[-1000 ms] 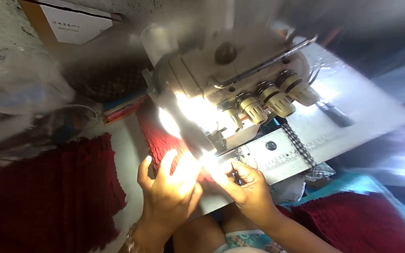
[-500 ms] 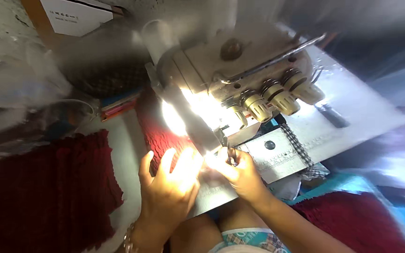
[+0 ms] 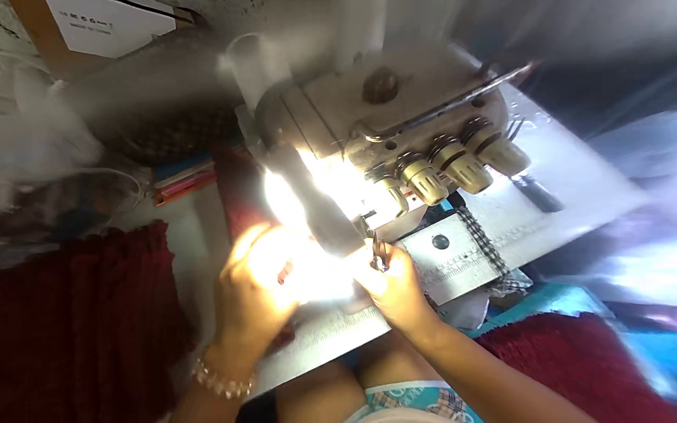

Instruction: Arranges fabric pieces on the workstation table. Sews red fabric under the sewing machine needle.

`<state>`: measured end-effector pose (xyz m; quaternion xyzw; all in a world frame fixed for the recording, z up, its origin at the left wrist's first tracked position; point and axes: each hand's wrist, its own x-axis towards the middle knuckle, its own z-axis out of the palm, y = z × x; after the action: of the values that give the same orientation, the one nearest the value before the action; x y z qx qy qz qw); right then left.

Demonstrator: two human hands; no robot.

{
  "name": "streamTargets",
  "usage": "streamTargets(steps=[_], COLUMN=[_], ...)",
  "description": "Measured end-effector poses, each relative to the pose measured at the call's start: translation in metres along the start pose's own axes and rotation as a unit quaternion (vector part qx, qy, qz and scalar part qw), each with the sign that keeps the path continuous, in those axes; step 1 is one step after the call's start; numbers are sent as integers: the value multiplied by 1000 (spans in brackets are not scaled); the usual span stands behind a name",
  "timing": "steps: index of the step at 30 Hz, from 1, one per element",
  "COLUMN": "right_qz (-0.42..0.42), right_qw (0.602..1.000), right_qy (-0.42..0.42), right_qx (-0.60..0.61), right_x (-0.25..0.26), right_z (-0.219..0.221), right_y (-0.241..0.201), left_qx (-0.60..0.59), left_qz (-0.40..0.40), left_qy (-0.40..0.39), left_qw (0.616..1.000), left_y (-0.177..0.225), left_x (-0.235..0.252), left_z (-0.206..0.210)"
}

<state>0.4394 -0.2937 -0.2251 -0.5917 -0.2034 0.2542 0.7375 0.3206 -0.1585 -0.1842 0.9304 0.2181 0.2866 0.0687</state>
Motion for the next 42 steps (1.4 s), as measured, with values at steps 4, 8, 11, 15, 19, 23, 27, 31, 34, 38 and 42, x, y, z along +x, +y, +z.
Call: streamTargets(steps=[4,8,11,15,19,23,27,31,34,38,42], right_qz=[-21,-27,-93,-333,-401,-434,-379,-156,-161,-242,-211], right_qw=[998,972,928,800,724,695,766,906,930,910,924], right_qy=[-45,-156,-198,-132,-101,-105,-116,-229,-242,-198,-51], right_qx=[-30,-173,-303,-481,-552,-563,-506,-319,-225,-271,-314], right_x=[-16,-22,-21,-13,0,11,0,-25,-44,-75,-133], right_z=[-18,-45,-49,-21,11,30,15,-14,-51,-152,-268], right_y=[-3,-22,-45,-54,-43,-32,-61,-92,-112,-162,-189], left_qx=[13,33,15,44,65,73,84,8,-92,-128,-223], left_qz=[-12,-41,-73,-91,-85,-72,-49,40,119,196,213], left_qy=[-44,-110,-111,-74,-58,-51,-42,-65,-93,-149,-235], left_qw=[999,993,991,992,993,993,994,997,984,961,922], left_y=[-13,-17,-20,-8,4,7,11,34,55,79,148], left_x=[27,24,5,-16,-25,-29,-31,-26,-16,-6,2], left_z=[-11,-30,-38,-56,-68,-67,-71,-77,-76,-52,3])
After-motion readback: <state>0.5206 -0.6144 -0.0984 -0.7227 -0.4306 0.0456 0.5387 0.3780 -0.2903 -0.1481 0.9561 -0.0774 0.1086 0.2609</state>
